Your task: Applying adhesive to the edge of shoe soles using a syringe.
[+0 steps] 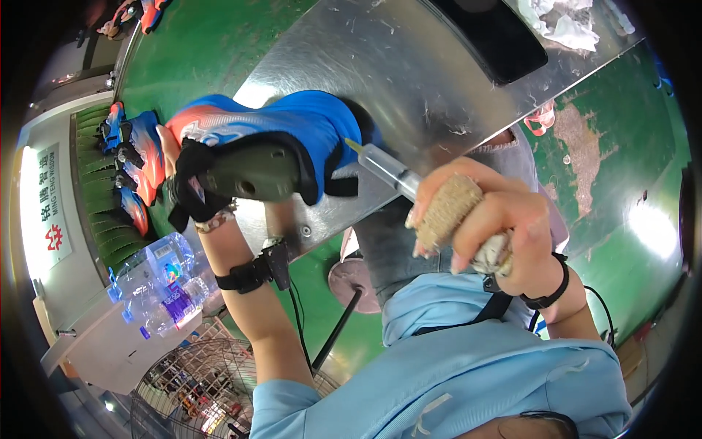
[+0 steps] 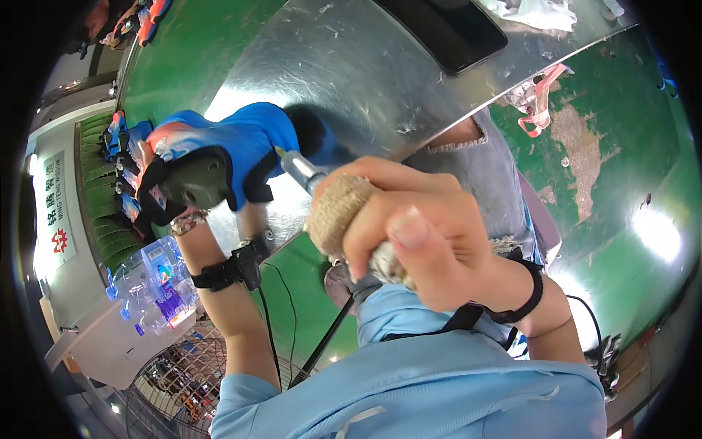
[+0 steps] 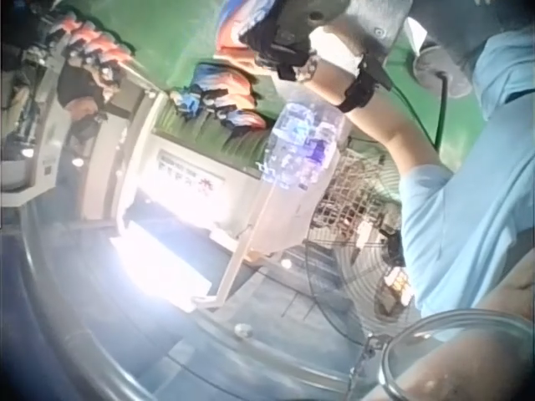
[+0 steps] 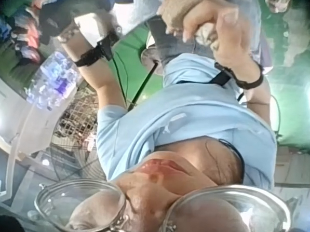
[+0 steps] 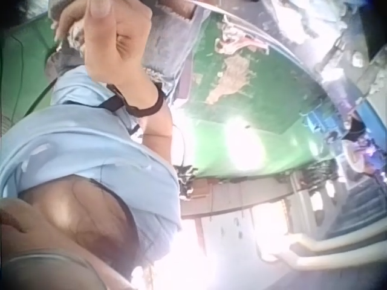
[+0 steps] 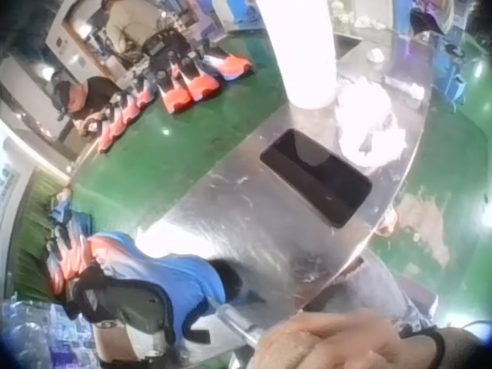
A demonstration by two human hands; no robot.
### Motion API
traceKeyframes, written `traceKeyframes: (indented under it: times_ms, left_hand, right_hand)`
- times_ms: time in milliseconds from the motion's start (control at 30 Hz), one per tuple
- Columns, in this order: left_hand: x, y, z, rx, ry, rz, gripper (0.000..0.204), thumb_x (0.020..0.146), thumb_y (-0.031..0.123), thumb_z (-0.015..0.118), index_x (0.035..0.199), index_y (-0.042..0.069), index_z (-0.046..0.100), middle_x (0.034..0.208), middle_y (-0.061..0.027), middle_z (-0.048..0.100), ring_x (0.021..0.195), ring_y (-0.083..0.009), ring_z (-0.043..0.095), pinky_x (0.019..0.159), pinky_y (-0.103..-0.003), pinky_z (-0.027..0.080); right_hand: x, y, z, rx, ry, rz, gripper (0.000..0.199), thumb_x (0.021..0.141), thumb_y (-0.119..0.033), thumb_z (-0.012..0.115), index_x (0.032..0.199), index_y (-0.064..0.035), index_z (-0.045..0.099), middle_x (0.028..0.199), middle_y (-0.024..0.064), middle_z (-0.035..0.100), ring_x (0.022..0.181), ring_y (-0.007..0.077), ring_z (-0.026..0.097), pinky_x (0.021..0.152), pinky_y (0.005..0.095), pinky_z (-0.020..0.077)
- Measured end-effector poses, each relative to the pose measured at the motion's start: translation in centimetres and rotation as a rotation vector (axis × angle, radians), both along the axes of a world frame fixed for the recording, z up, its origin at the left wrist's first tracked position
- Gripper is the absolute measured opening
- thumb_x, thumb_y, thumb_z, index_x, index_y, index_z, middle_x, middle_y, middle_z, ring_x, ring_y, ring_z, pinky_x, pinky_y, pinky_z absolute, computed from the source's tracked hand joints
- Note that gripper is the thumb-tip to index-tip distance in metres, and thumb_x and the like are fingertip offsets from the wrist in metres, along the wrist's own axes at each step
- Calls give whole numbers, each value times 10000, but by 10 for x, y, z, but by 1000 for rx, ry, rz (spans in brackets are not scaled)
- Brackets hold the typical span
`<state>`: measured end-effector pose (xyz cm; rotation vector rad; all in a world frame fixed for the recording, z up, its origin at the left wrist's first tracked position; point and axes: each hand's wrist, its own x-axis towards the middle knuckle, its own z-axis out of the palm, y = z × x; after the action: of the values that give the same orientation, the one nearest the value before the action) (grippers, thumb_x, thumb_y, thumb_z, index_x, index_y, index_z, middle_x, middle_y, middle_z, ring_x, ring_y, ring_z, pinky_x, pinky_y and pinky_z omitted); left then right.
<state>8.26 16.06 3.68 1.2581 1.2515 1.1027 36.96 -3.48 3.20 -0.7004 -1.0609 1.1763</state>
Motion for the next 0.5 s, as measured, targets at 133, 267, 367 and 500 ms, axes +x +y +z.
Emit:
traceKeyframes:
  times_ms: [133, 267, 367, 500]
  left_hand:
    - [-13, -32, -8, 184, 42, 215, 356, 944, 333, 479, 851, 25, 631, 808, -39, 655, 662, -146, 620, 626, -272, 532]
    - [-51, -82, 23, -226, 89, 386, 260, 936, 266, 522, 949, 24, 617, 788, -13, 615, 691, -77, 601, 649, -252, 537]
    - [-55, -131, 34, -307, 41, 374, 260, 939, 262, 518, 940, 22, 617, 782, -6, 614, 681, -77, 597, 626, -244, 534]
    - [-40, -191, 34, -473, -7, 231, 304, 950, 191, 476, 1109, -62, 532, 942, -114, 642, 776, -152, 651, 573, -235, 545]
  right_hand:
    - [-17, 11, -4, -14, 154, -80, 506, 981, -247, 299, 644, 26, 560, 684, 148, 583, 752, 252, 565, 677, 340, 449]
    - [-23, 17, -7, -53, 187, -114, 534, 998, -261, 272, 641, 24, 549, 657, 121, 574, 706, 226, 550, 661, 324, 441]
    - [-26, 18, -5, -87, 208, -108, 554, 1004, -277, 252, 649, 23, 553, 654, 117, 574, 683, 211, 544, 666, 305, 442]
    - [-31, 12, 0, -159, 239, -90, 585, 1008, -308, 231, 665, 25, 567, 653, 110, 575, 663, 183, 536, 662, 286, 444]
